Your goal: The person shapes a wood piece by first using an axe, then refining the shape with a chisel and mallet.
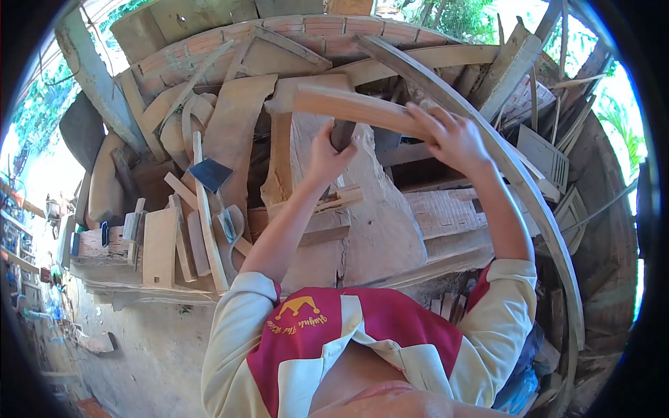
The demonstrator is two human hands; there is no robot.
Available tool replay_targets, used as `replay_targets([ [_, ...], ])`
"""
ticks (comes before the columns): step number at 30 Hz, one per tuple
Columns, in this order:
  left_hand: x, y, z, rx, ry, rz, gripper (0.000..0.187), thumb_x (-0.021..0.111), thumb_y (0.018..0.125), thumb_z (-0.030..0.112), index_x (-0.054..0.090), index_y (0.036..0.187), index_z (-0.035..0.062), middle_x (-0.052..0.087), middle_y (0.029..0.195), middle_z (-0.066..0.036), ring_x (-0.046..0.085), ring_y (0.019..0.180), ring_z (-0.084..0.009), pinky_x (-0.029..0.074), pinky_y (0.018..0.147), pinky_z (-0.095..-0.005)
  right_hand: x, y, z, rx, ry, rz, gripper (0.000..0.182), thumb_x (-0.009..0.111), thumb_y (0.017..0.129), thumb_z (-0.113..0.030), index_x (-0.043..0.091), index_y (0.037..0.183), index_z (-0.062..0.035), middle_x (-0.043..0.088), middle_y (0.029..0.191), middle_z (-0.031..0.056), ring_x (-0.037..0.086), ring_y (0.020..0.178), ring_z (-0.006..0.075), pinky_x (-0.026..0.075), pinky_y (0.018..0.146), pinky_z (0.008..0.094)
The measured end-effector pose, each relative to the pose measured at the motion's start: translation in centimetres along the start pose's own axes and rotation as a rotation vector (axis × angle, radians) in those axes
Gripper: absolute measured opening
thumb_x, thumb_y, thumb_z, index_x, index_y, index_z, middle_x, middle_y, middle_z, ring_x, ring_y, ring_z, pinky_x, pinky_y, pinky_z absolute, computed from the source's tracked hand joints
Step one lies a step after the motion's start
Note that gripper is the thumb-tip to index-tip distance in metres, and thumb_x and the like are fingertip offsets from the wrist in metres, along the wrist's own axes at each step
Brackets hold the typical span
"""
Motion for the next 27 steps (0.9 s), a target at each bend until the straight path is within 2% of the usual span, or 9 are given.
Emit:
replay_targets([
  [3,-0.5,-0.1,-0.1,0.038,0.007,-0.014,0.022,0.065,0.072,0.014,0.048,0.080,0.0023,0.048,0.062,-0.001,0.043,0.058,-0.0084,0.037,0.052,-0.0255,-1.1,0.9,0.2,-0.132,-0.314,-0.116,0.071,0.063,0.067,-0.012,0.031,0.130,-0.0113,0.056,0.109,0.0119,0.057,0.093,0.0342,0.049,0.075,0.0425],
  [6,-0.6,-0.2,0.5,0.032,0.066,-0.040,0.021,0.064,0.072,0.013,0.050,0.082,0.0024,0.049,0.063,-0.002,0.046,0.059,-0.0093,0.039,0.054,-0.0261,-5.2,1.5,0.6,0.109,0.029,0.383,0.062,0.063,0.067,-0.013,0.039,0.124,-0.0103,0.058,0.104,0.0153,0.059,0.087,0.0348,0.050,0.074,0.0411],
  [9,-0.3,-0.2,0.3,0.002,0.077,-0.046,0.021,0.064,0.069,0.013,0.052,0.083,0.0016,0.051,0.064,-0.005,0.048,0.061,-0.0116,0.041,0.057,-0.0278,-2.0,0.7,0.8,-0.108,-0.112,0.307,0.069,0.064,0.064,-0.015,0.037,0.127,-0.0153,0.057,0.097,0.0110,0.060,0.079,0.0305,0.051,0.068,0.0377],
  [10,-0.1,-0.3,0.1,0.002,0.060,-0.051,0.021,0.063,0.069,0.012,0.052,0.083,0.0013,0.052,0.065,-0.006,0.049,0.062,-0.0119,0.042,0.059,-0.0279,-0.7,0.3,0.0,-0.253,-0.245,0.001,0.071,0.067,0.063,-0.016,0.037,0.128,-0.0170,0.056,0.097,0.0084,0.060,0.078,0.0282,0.051,0.067,0.0361],
  [13,0.4,-0.5,0.2,0.021,0.026,-0.062,0.021,0.063,0.069,0.012,0.052,0.083,0.0007,0.053,0.067,-0.007,0.050,0.063,-0.0122,0.042,0.060,-0.0280,-2.2,0.6,0.5,-0.395,-0.582,0.080,0.073,0.068,0.062,-0.018,0.036,0.128,-0.0174,0.055,0.099,0.0065,0.061,0.079,0.0274,0.051,0.066,0.0349],
  [19,0.6,-0.9,1.0,0.013,0.012,-0.115,0.022,0.063,0.069,0.010,0.052,0.085,-0.0001,0.054,0.068,-0.007,0.049,0.065,-0.0115,0.042,0.060,-0.0278,-4.6,0.2,2.6,0.103,-0.036,0.522,0.076,0.065,0.066,-0.015,0.029,0.133,-0.0227,0.057,0.091,0.0091,0.061,0.076,0.0294,0.051,0.064,0.0363],
  [21,0.4,-0.9,1.2,0.000,0.020,-0.113,0.021,0.063,0.069,0.010,0.052,0.084,-0.0002,0.054,0.068,-0.007,0.050,0.064,-0.0116,0.042,0.060,-0.0277,-1.5,0.0,-0.5,-0.252,-0.348,-0.135,0.074,0.065,0.066,-0.017,0.030,0.131,-0.0187,0.057,0.093,0.0122,0.060,0.075,0.0328,0.051,0.063,0.0386],
  [23,0.7,-0.9,1.2,-0.009,0.033,-0.122,0.021,0.063,0.069,0.010,0.052,0.084,-0.0002,0.054,0.068,-0.007,0.050,0.064,-0.0117,0.042,0.060,-0.0277,-0.6,0.4,0.4,-0.201,-0.289,-0.158,0.075,0.064,0.065,-0.018,0.030,0.132,-0.0179,0.056,0.091,0.0142,0.060,0.074,0.0335,0.051,0.063,0.0390],
  [27,1.3,-0.8,0.6,0.036,0.096,-0.161,0.022,0.063,0.068,0.009,0.052,0.084,0.0000,0.054,0.067,-0.007,0.050,0.063,-0.0132,0.042,0.059,-0.0287,-3.3,1.3,1.6,0.062,-0.059,0.308,0.067,0.062,0.065,-0.016,0.039,0.129,-0.0183,0.055,0.104,0.0158,0.059,0.083,0.0321,0.050,0.070,0.0390],
])
Point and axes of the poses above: each hand's wrist, its own y-axis towards the middle knuckle, its own x-axis out of the palm, z = x × y, the point moved 5 cm from there along y, towards the middle knuckle
